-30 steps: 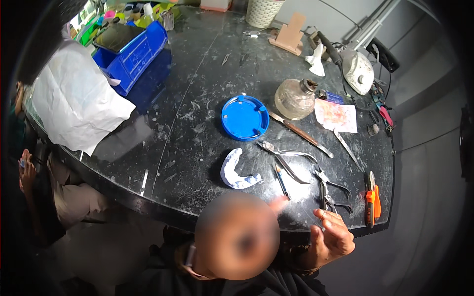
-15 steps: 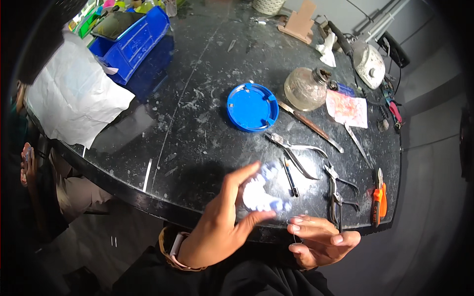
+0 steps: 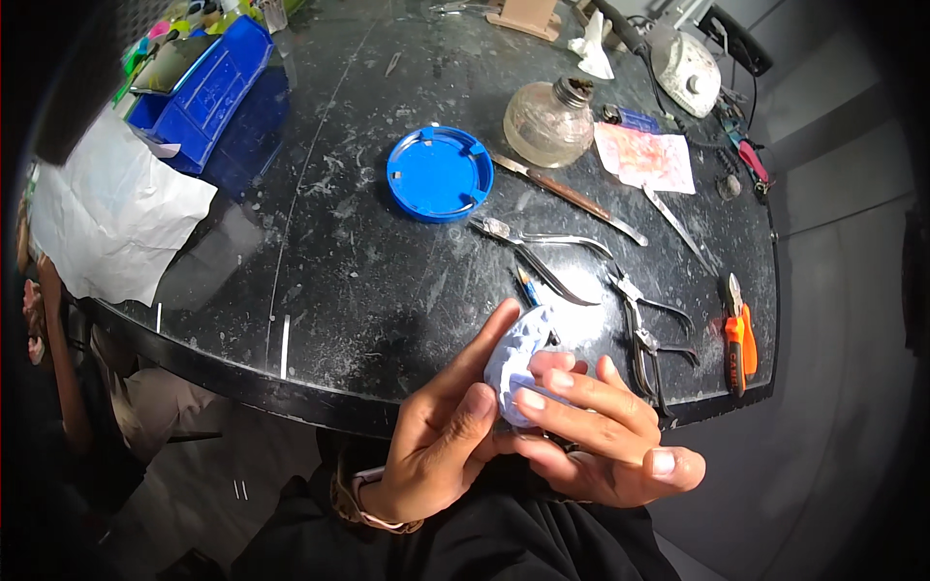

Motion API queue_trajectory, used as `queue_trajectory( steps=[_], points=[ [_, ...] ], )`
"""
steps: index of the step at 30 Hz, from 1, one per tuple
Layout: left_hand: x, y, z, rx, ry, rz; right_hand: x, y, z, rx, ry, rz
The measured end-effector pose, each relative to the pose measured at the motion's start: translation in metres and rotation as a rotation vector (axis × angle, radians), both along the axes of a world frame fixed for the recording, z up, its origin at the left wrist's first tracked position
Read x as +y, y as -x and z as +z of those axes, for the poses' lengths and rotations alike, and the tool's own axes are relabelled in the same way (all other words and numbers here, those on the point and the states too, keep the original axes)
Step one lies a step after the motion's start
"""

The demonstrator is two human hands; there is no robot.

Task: The person bends a thin metal wire with pliers, checks the fit by placing it against a dental cast of a lower jaw, and marks a point on the wire using a pencil.

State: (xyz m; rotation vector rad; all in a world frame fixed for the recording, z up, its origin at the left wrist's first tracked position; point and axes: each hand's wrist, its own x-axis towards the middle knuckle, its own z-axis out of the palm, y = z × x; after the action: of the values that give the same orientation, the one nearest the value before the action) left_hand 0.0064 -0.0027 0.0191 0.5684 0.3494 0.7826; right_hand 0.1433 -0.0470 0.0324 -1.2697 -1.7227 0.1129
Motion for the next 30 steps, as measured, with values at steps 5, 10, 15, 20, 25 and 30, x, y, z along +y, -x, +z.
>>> queue_trajectory(
  steps=[5, 10, 15, 20, 25, 30],
  points=[
    [-0.005, 0.001, -0.004, 0.009, -0.017, 0.039, 0.010, 0.003, -0.001, -0.004, -0.160, 0.004],
    [-0.007, 0.001, -0.006, 0.032, -0.042, 0.045, 0.007, 0.004, 0.003, 0.047, -0.023, 0.009],
    [-0.006, 0.000, -0.005, -0.011, -0.043, 0.067, 0.007, -0.004, -0.004, 0.248, -0.067, 0.160],
    [-0.003, 0.000, -0.007, -0.049, -0.130, 0.054, 0.004, -0.009, 0.001, 0.176, 0.082, 0.206],
    [-0.002, -0.001, -0.009, -0.015, -0.180, 0.051, 0.005, -0.007, -0.007, 0.300, 0.005, 0.172],
    [-0.005, -0.004, -0.006, 0.162, -0.138, 0.157, 0.007, -0.004, -0.005, 0.250, -0.046, 0.125]
  ],
)
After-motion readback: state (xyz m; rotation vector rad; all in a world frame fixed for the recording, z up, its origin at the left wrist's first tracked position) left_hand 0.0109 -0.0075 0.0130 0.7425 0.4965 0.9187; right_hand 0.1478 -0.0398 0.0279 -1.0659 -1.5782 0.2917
